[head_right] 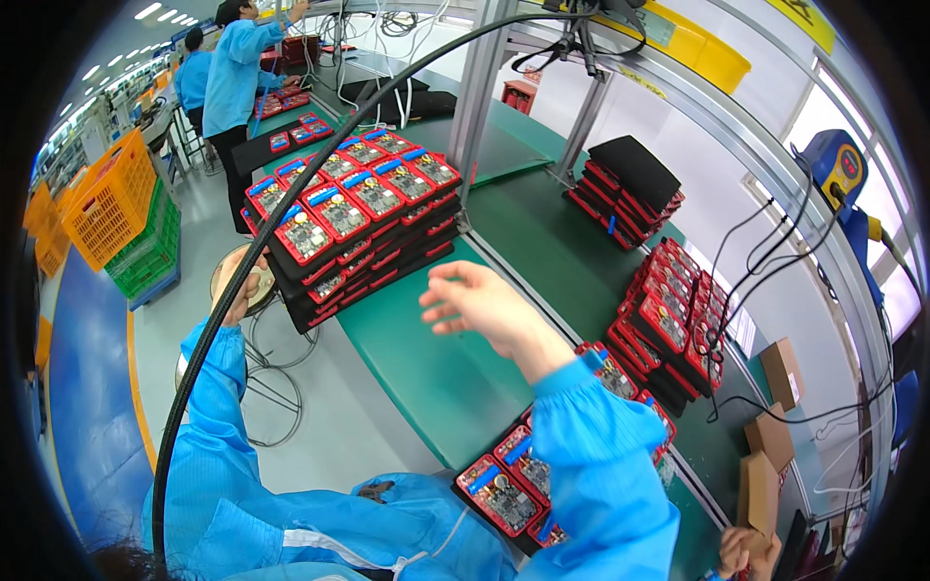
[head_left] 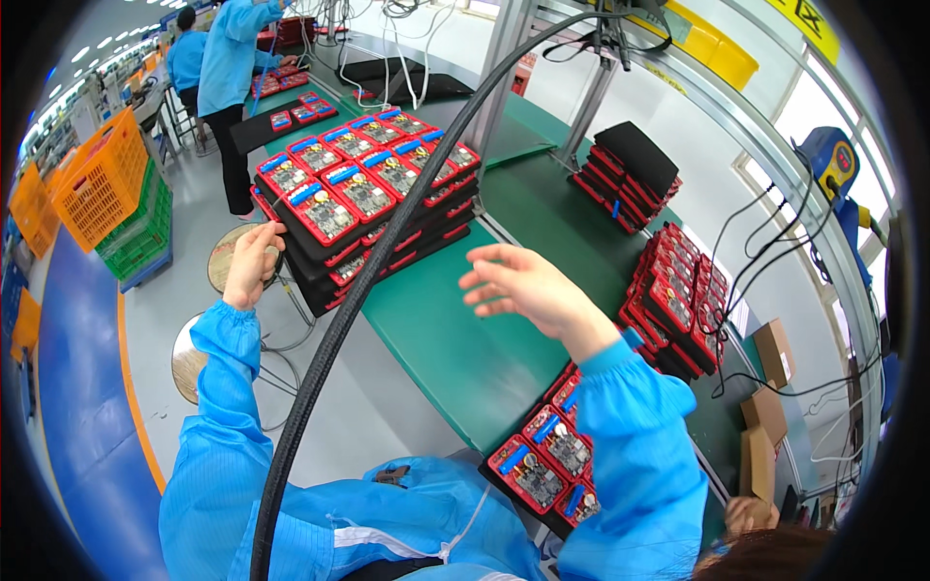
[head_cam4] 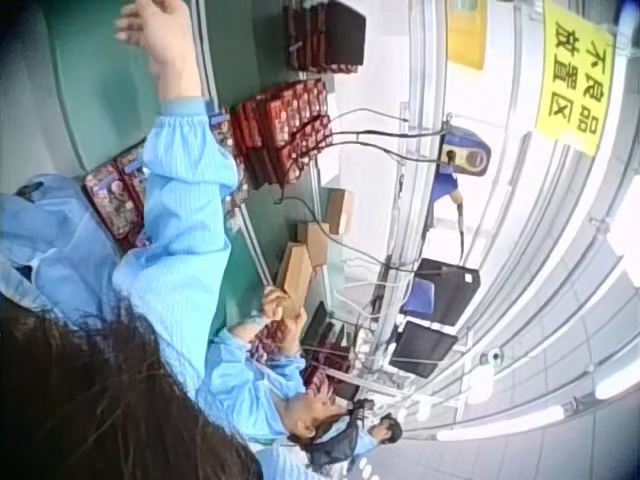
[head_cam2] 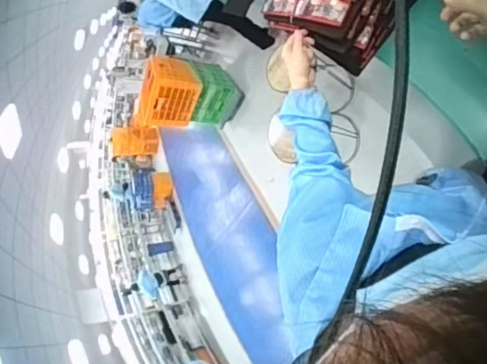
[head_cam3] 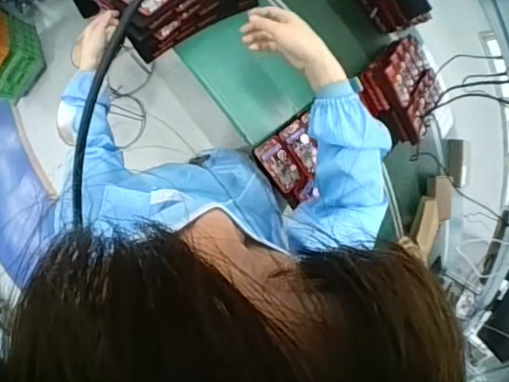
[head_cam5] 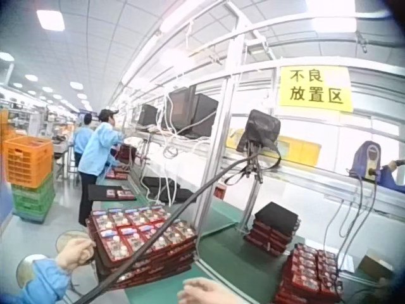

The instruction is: The person solders components onto a series of printed circuit boards using a soldering iron and solder wire.

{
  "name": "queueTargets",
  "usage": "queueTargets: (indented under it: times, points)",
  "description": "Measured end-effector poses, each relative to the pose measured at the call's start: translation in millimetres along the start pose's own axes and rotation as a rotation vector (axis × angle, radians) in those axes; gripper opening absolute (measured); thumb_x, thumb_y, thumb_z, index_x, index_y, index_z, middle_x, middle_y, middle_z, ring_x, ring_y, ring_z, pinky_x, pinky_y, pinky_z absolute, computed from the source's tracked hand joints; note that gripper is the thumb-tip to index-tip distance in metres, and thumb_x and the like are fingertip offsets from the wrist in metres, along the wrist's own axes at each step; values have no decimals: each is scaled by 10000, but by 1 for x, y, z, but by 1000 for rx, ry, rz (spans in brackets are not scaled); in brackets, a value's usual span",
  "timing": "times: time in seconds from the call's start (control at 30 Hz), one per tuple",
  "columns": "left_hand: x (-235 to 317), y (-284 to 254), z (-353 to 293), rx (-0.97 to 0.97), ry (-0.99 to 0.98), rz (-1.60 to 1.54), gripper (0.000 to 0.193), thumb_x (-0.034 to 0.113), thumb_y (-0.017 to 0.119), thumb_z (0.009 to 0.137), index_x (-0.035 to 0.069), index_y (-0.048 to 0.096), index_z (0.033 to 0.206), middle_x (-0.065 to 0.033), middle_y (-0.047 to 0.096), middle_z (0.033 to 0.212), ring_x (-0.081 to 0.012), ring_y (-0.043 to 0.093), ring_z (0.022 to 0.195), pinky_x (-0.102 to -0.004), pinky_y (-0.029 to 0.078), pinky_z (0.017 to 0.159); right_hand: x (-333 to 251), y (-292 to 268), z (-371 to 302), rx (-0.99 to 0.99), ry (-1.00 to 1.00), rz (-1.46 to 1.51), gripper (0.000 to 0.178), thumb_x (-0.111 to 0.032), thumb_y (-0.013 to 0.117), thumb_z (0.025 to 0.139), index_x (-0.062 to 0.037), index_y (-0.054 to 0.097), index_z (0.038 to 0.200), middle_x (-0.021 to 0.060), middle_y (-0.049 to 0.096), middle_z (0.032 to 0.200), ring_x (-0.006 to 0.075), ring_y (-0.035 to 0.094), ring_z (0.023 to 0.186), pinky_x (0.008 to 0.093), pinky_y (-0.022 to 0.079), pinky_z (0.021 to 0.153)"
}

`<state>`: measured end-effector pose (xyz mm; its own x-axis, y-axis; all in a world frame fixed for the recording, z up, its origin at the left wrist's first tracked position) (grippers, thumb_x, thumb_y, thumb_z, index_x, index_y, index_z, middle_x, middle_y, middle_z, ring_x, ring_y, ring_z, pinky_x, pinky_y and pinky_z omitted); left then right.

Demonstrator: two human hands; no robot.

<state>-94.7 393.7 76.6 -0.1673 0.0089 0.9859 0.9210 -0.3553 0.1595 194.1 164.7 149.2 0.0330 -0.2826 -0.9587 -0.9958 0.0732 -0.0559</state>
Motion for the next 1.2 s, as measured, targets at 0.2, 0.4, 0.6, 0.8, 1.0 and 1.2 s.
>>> queueTargets:
  times: [0.2,0.4,0.6,0.8,1.0,1.2]
  points:
    - [14,10,14,-42,-23,208,198,231,555,922,48,530,851,48,466,649,10,267,397,-192,160,347,17,-10,91,169,34,316,359,-182,520,942,18,421,1223,152,566,1061,243,593,945,356,525,789]
    - [10,27,15,28,-42,-113,161,188,574,900,97,447,940,48,416,676,-14,261,408,-209,159,375,22,-13,148,180,-17,567,421,-120,436,951,50,303,1313,249,459,1227,348,548,1068,431,504,892]
    - [22,33,21,64,-57,-391,73,120,515,867,130,448,893,32,448,664,-40,251,397,-218,177,374,20,-28,187,249,-87,628,468,-88,444,932,86,252,1323,268,424,1246,379,504,1133,450,473,941]
    - [11,26,42,50,-158,-505,157,202,416,886,121,496,780,29,469,562,-61,248,342,-217,186,326,10,-47,202,403,-139,738,270,-62,460,890,75,436,1122,187,483,1098,329,571,965,418,523,832]
    - [11,26,49,32,-141,-336,189,234,389,897,149,453,741,63,336,521,-57,218,354,-234,154,361,10,-65,225,296,-181,539,266,-184,383,965,5,435,1145,184,557,1051,281,605,834,327,512,629]
    - [8,21,50,31,-132,-353,223,111,357,884,182,487,1050,53,484,646,-26,244,356,-191,173,331,1,-63,220,340,-264,538,274,-89,368,958,-28,351,1225,181,559,1055,262,632,789,272,513,552]
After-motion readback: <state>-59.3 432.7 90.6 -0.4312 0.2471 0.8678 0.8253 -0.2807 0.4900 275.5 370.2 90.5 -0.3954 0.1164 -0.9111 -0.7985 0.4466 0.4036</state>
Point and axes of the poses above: each hand's wrist, its own z-axis towards the middle knuckle, its own y-axis out of the palm, x = y × z, the point moved 9 cm from there along z, towards the middle knuckle
